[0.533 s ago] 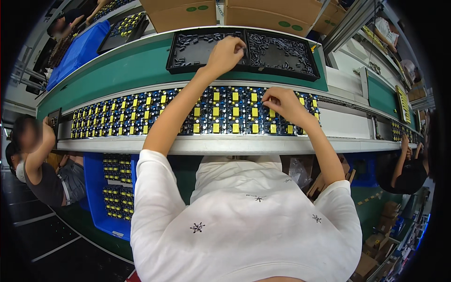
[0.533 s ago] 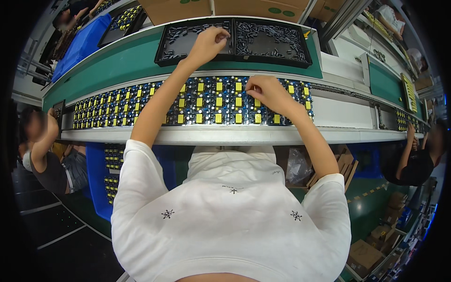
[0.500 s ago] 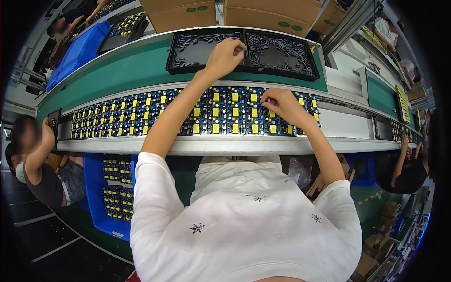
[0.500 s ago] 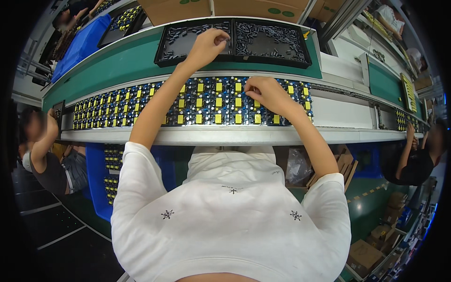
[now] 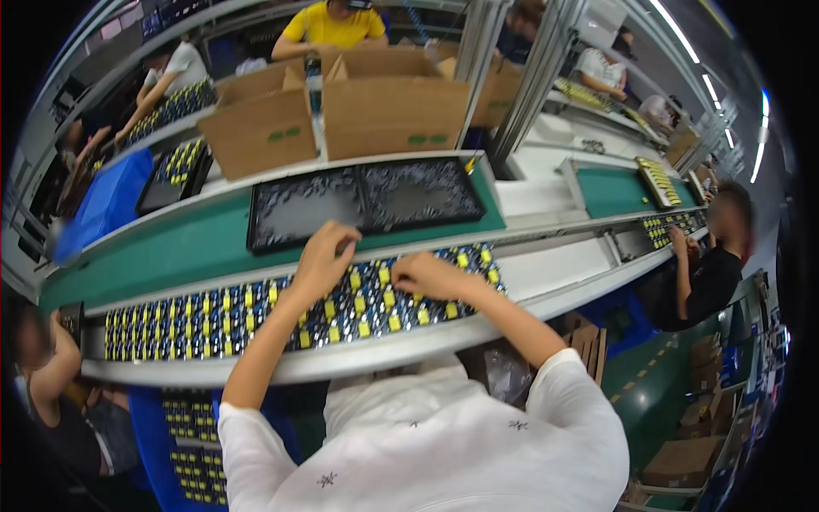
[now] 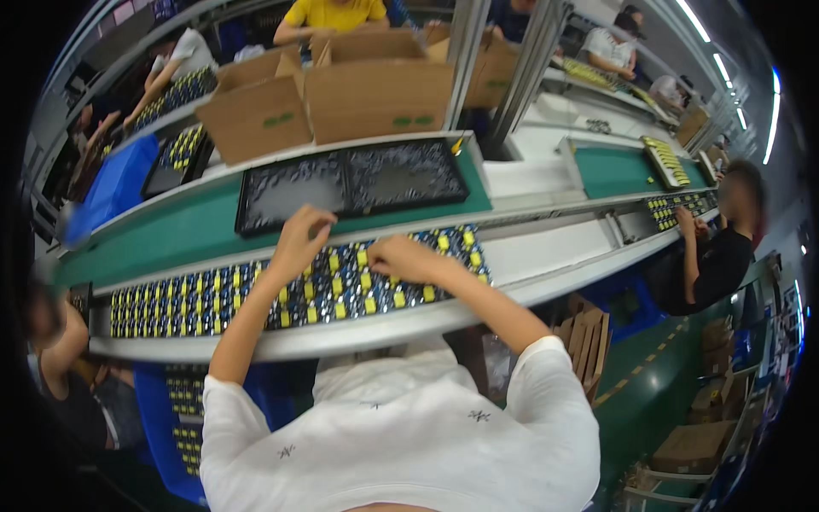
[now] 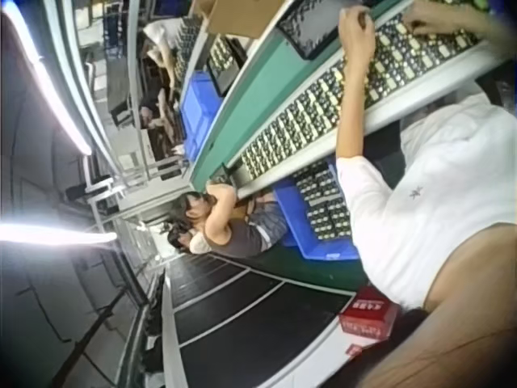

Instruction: The person takes electronic components from a tray, inserts them into circuit boards by hand, and slides the board panels along the assembly line conveyor.

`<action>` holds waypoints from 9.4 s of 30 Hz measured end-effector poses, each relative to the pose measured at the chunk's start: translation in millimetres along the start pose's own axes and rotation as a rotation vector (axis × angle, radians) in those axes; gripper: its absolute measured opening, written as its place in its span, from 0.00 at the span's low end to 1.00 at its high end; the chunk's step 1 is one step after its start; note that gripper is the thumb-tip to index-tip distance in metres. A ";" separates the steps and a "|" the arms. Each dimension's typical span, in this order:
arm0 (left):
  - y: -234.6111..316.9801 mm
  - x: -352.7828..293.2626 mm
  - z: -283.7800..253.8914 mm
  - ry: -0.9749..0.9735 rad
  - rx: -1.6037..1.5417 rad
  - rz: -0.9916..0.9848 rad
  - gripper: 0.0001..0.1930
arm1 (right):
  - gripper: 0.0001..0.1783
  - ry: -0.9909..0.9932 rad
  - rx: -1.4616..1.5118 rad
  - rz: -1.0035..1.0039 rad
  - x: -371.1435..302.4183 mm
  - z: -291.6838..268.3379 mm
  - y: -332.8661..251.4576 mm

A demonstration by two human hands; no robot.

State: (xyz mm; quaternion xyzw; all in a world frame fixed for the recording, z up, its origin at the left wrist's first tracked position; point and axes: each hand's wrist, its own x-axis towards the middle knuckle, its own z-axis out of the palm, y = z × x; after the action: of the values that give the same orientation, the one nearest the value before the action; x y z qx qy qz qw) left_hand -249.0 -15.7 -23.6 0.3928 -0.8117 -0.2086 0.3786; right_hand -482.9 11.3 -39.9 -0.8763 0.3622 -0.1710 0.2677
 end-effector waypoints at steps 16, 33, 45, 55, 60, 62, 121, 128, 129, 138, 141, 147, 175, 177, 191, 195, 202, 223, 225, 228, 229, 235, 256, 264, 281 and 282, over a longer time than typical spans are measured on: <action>37.3 -15.1 3.6 -0.130 -0.101 -0.080 0.08 | 0.09 -0.008 -0.023 -0.071 -2.9 -7.6 0.0; 21.9 -10.9 24.8 -0.235 -0.537 -0.380 0.08 | 0.10 0.352 -0.203 0.109 30.3 -66.7 72.0; 31.6 -31.4 25.2 -0.151 -0.254 -0.225 0.10 | 0.15 -0.044 -0.023 0.102 77.5 -58.4 86.7; 34.4 -20.9 40.9 -0.324 -0.083 -0.161 0.06 | 0.09 -0.003 0.288 0.064 73.2 -50.2 99.5; 32.6 -17.3 52.7 -0.383 0.151 0.007 0.06 | 0.08 0.133 0.267 0.028 72.1 -49.1 105.6; 32.9 -17.6 55.1 -0.389 0.208 0.034 0.06 | 0.10 0.175 0.216 0.015 72.0 -48.0 106.6; 44.0 -48.0 10.7 0.153 -0.402 -0.188 0.06 | 0.04 0.030 0.783 0.377 -40.6 -11.0 -22.9; 55.3 -69.3 12.1 0.068 -0.339 -0.364 0.05 | 0.05 0.067 0.739 0.323 -45.4 -1.6 -25.2; 55.0 -70.6 12.3 0.069 -0.340 -0.368 0.05 | 0.05 0.062 0.741 0.325 -45.8 0.5 -25.0; 47.6 -79.9 15.1 0.105 -0.315 -0.353 0.05 | 0.10 0.059 0.257 0.222 -37.4 13.5 -37.5; 46.2 -82.7 16.9 0.090 -0.325 -0.352 0.05 | 0.10 0.028 0.185 0.229 -33.6 16.7 -41.7; 43.5 -85.8 21.4 -0.017 -0.256 -0.351 0.07 | 0.10 0.013 0.050 0.214 -28.7 20.3 -39.7; 43.6 -88.4 24.4 -0.029 -0.261 -0.372 0.08 | 0.10 -0.008 0.046 0.033 -26.6 17.3 -32.9; 44.2 -87.9 24.6 -0.027 -0.260 -0.369 0.08 | 0.10 0.000 0.050 0.036 -27.7 17.1 -32.0; 54.3 -76.0 30.7 -0.044 -0.307 -0.483 0.06 | 0.11 -0.020 -0.020 -0.048 -31.1 7.5 -32.0; 56.6 -70.1 36.6 -0.110 -0.244 -0.346 0.06 | 0.11 0.115 0.005 -0.045 -42.4 3.8 -27.1; 70.9 -60.9 52.3 -0.251 0.163 -0.061 0.04 | 0.10 0.291 0.015 0.034 -68.4 -10.6 -16.1; 72.9 -50.9 61.7 -0.343 0.284 -0.106 0.03 | 0.08 0.374 0.028 0.089 -103.2 -12.9 -5.5; 71.4 -51.3 61.9 -0.333 0.280 -0.099 0.03 | 0.07 0.373 0.021 0.085 -102.4 -13.5 -5.6; 68.3 -50.5 60.6 -0.315 0.284 -0.018 0.03 | 0.07 0.368 0.035 0.085 -98.3 -15.6 -7.1; 68.3 -50.9 60.4 -0.308 0.291 -0.018 0.03 | 0.07 0.369 0.033 0.076 -97.9 -16.4 -8.1; 70.7 -52.1 62.2 -0.303 0.312 0.121 0.03 | 0.06 0.338 0.055 0.069 -92.5 -20.4 -10.7; -55.9 -16.9 -60.8 0.471 0.524 -0.516 0.11 | 0.08 0.138 -0.310 -0.078 103.1 -32.5 25.2; -120.6 -9.9 -89.4 0.136 0.480 -0.614 0.15 | 0.06 0.204 -0.474 -0.233 103.2 -5.6 20.5; -87.5 26.9 -173.1 0.170 0.739 -0.259 0.11 | 0.09 0.311 -0.106 -0.223 106.4 6.0 -15.0; -93.7 32.0 -176.3 0.174 0.744 -0.258 0.11 | 0.10 0.382 -0.114 -0.206 111.6 1.7 -6.9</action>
State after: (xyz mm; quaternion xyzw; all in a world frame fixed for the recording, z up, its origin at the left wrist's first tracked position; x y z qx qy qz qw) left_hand -79.7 -105.1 41.6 0.6178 -0.7409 0.0877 0.2485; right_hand -402.5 -65.1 -25.3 -0.8741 0.3238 -0.3398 0.1252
